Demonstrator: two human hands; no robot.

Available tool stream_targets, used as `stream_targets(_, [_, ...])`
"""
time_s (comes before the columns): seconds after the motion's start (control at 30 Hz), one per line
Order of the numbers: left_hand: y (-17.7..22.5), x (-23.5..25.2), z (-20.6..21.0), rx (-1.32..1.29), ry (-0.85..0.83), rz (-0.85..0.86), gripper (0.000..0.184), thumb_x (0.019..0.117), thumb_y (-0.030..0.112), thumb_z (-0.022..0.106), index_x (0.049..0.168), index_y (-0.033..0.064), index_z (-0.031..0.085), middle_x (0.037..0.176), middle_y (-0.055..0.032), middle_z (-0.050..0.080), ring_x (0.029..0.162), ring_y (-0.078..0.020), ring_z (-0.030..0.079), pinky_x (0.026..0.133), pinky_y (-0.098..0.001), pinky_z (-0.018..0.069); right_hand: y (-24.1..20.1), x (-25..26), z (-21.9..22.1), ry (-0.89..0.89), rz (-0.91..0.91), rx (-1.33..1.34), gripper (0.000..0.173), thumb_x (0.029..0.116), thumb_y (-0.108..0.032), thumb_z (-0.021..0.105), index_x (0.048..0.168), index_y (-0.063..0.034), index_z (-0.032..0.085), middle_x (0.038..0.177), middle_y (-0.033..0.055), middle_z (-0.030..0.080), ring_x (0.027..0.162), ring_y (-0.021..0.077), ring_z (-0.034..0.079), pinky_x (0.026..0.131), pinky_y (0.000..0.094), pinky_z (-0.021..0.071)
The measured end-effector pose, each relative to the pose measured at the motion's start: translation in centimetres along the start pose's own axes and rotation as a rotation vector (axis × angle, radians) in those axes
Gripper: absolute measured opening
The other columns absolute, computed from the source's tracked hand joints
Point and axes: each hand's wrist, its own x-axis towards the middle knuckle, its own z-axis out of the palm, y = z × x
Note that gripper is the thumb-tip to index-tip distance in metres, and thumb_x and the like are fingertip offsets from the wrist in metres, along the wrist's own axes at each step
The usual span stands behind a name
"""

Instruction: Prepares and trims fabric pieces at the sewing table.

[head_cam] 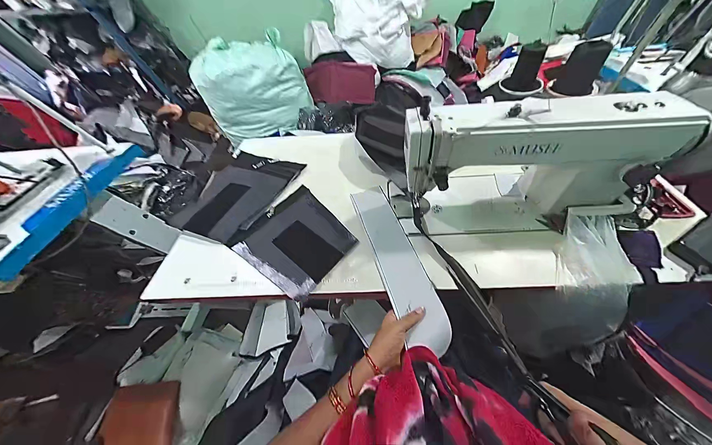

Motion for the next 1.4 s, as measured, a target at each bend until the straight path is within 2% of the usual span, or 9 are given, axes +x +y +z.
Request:
stream_targets(0.07, [0.1, 0.0, 0.4, -0.027, 0.016, -0.003, 0.017, 0.1049, 0.005, 0.053, 0.12, -0.0019, 0.056, 0.093, -0.0073, 0.075, 0.083, -0.0127, 0.074, 0.08, -0.0299, 0.0621, 0.1, -0.5, 0.6, -0.022, 0.014, -0.133, 0.087, 0.0914, -0.081, 0.042, 0.128, -0.0032, 0.055, 0.094, -0.0039, 0.062, 0.081, -0.0023, 0.058, 0.074, 0.0206, 0.051])
stream_targets(0.1, [0.2, -0.1, 0.5, -0.042, 0.021, 0.001, 0.017, 0.1047, 0.004, 0.053, 0.12, -0.0019, 0.056, 0.094, -0.0073, 0.074, 0.084, -0.0123, 0.074, 0.08, -0.0292, 0.062, -0.3, -0.6, 0.8, -0.03, 0.025, -0.195, 0.091, 0.0922, -0.081, 0.039, 0.129, 0.0008, 0.055, 0.099, -0.0001, 0.063, 0.088, -0.002, 0.058, 0.08, 0.0211, 0.0497])
stream_targets(0.17, [0.4, -0.2, 0.7, -0.062, 0.031, 0.0, 0.017, 0.1044, 0.003, 0.053, 0.121, -0.0019, 0.056, 0.095, -0.0079, 0.074, 0.085, -0.0122, 0.074, 0.081, -0.029, 0.0616, -0.9, -0.3, 1.3, -0.042, 0.027, -0.28, 0.095, 0.0946, -0.079, 0.035, 0.128, 0.0075, 0.054, 0.104, 0.0084, 0.063, 0.092, 0.0029, 0.057, 0.083, 0.0246, 0.0479])
stream_targets(0.23, [0.2, -0.2, 0.7, -0.064, 0.027, 0.011, 0.018, 0.1038, 0.002, 0.054, 0.121, -0.0025, 0.056, 0.096, -0.0081, 0.074, 0.086, -0.0121, 0.073, 0.082, -0.0291, 0.0613, -0.7, 0.5, 1.5, -0.038, 0.007, -0.327, 0.091, 0.0967, -0.076, 0.035, 0.128, 0.0066, 0.055, 0.105, 0.0081, 0.064, 0.094, 0.0017, 0.058, 0.085, 0.0235, 0.0483])
stream_targets(0.47, [-0.6, 0.0, 0.9, -0.012, 0.01, 0.062, 0.016, 0.1011, -0.001, 0.058, 0.117, -0.0036, 0.058, 0.095, -0.0058, 0.075, 0.087, -0.0091, 0.073, 0.084, -0.0264, 0.0604, -0.8, 3.7, 1.9, 0.01, -0.009, -0.263, 0.09, 0.0885, -0.086, 0.037, 0.123, -0.005, 0.058, 0.093, -0.0063, 0.061, 0.082, -0.0075, 0.055, 0.076, 0.0151, 0.0481])
stream_targets(0.63, [-0.9, -0.2, 1.2, -0.01, 0.001, 0.05, 0.017, 0.1005, -0.001, 0.059, 0.118, -0.004, 0.058, 0.094, -0.0058, 0.075, 0.085, -0.009, 0.073, 0.083, -0.026, 0.0605, -0.7, 4.3, 1.6, -0.013, -0.004, -0.217, 0.093, 0.0864, -0.088, 0.038, 0.126, -0.0066, 0.057, 0.099, -0.005, 0.062, 0.088, -0.006, 0.058, 0.08, 0.0163, 0.0493])
stream_targets(0.8, [-1.0, -0.2, 1.1, 0.056, -0.019, 0.068, 0.02, 0.0999, 0.0, 0.061, 0.119, -0.0042, 0.058, 0.097, -0.0047, 0.074, 0.088, -0.0064, 0.072, 0.086, -0.0243, 0.0591, -0.7, 4.5, 1.8, 0.008, 0.015, -0.11, 0.091, 0.0835, -0.089, 0.043, 0.124, -0.0092, 0.057, 0.102, -0.0063, 0.063, 0.093, -0.0036, 0.059, 0.082, 0.0178, 0.0499])
stream_targets(1.0, [-1.2, -0.3, 1.3, 0.043, -0.007, 0.068, 0.019, 0.0997, 0.0, 0.061, 0.119, -0.0042, 0.058, 0.096, -0.005, 0.074, 0.088, -0.0067, 0.072, 0.085, -0.0246, 0.0596, -0.7, 4.7, 1.6, -0.028, 0.038, -0.055, 0.088, 0.0821, -0.09, 0.044, 0.124, -0.0131, 0.055, 0.097, -0.0079, 0.06, 0.088, -0.0031, 0.058, 0.077, 0.0172, 0.0491])
stream_targets(1.4, [-1.2, -0.5, 1.6, 0.047, -0.025, 0.09, 0.022, 0.0992, -0.001, 0.062, 0.12, -0.0048, 0.057, 0.098, -0.0053, 0.074, 0.089, -0.0067, 0.072, 0.086, -0.0243, 0.0592, -1.4, 5.0, 1.7, 0.004, 0.059, -0.145, 0.091, 0.0802, -0.092, 0.045, 0.123, -0.0118, 0.056, 0.1, -0.0058, 0.061, 0.09, -0.0017, 0.058, 0.08, 0.0196, 0.0499])
